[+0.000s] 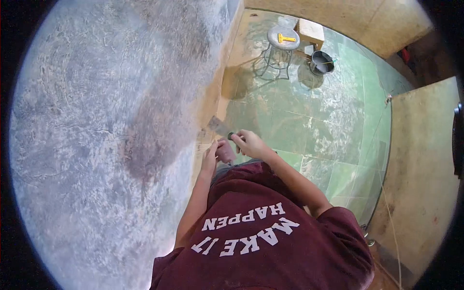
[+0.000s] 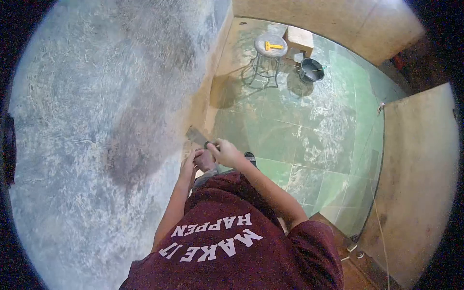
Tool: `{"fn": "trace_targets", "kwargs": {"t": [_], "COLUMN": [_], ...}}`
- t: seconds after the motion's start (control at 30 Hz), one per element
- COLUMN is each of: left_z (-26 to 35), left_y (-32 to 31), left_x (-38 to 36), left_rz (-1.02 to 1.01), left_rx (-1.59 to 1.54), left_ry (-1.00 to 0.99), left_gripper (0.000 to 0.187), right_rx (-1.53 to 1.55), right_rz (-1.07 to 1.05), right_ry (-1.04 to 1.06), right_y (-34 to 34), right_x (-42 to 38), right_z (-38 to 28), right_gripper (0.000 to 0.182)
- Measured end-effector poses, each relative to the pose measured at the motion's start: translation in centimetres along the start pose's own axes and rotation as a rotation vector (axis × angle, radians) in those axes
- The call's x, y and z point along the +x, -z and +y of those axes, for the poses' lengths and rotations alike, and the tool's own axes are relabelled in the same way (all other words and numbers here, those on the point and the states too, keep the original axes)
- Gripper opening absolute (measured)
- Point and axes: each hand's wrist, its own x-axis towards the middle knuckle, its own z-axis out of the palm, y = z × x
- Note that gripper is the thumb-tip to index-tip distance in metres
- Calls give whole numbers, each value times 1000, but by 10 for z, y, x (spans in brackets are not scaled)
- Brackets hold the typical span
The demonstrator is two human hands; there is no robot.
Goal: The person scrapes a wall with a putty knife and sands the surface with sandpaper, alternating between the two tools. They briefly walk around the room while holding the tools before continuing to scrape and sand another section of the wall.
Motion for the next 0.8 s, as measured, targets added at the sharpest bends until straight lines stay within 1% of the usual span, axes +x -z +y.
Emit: {"fn": "trace_targets", "kwargs": {"t": [0.07,0.1,0.13,0.2,0.23,0.27,0.33,0.37,0.4,0.47,0.5,0.53,0.6,0.63,0.67,0.7,0.73,0.77,0.8], "left_z": [8,24,18,10,19,13,-11,-17,-10,5,14,14,15,17,19,23,26,30,32], "left_y": [-39,-51,-61,-86,-108,-107,-88,-87,-92,-104,-111,-113,-117,-122,-129,-137,-144,-151,-156], "left_x": [-5,-18,-18,-16,-22,-18,-6,-1,-1,2,4,9,19,22,25,27,28,29,31], "left_rz": [-93,-193,-186,-24,131,136,112,130,133,191,232,231,124,121,58,-4,-2,-72,-137], "left_rx": [-161,-106,-103,-170,-149,-141,-173,-261,-250,-356,-363,-357,-343,-338,-333,-329,-323,-345,-369], "left_ry": [59,104,114,120,96,101,79,80,88,32,53,57,43,46,67,87,89,141,194], "left_gripper": [48,55,55,55,55,55,54,53,53,51,50,50,50,50,50,49,49,50,50], "right_rx": [-35,56,64,-16,-65,-55,175,216,229,208,135,142,87,274,280,481,684,859,867], "right_rz": [-179,-247,-254,-380,-372,-375,-399,-421,-423,-394,-401,-399,-175,-186,-183,-187,-193,-208,-216], "right_ry": [38,50,44,-56,-16,-17,-141,-157,-161,-229,-309,-310,-238,-260,-262,-271,-278,-283,-285], "right_y": [14,16,18,23,27,31,39,47,52,63,76,81,91,89,89,94,97,99,104], "right_x": [-13,-17,-20,-22,-25,-26,-32,-32,-32,-27,-27,-26,-24,-15,-10,-9,-7,-6,-8], "right_z": [-13,-8,-2,10,17,24,31,35,39,47,39,42,49,63,78,78,77,77,70], "right_gripper": [40,43,43,47,50,50,53,57,57,62,67,67,67,66,66,69,72,67,67]}}
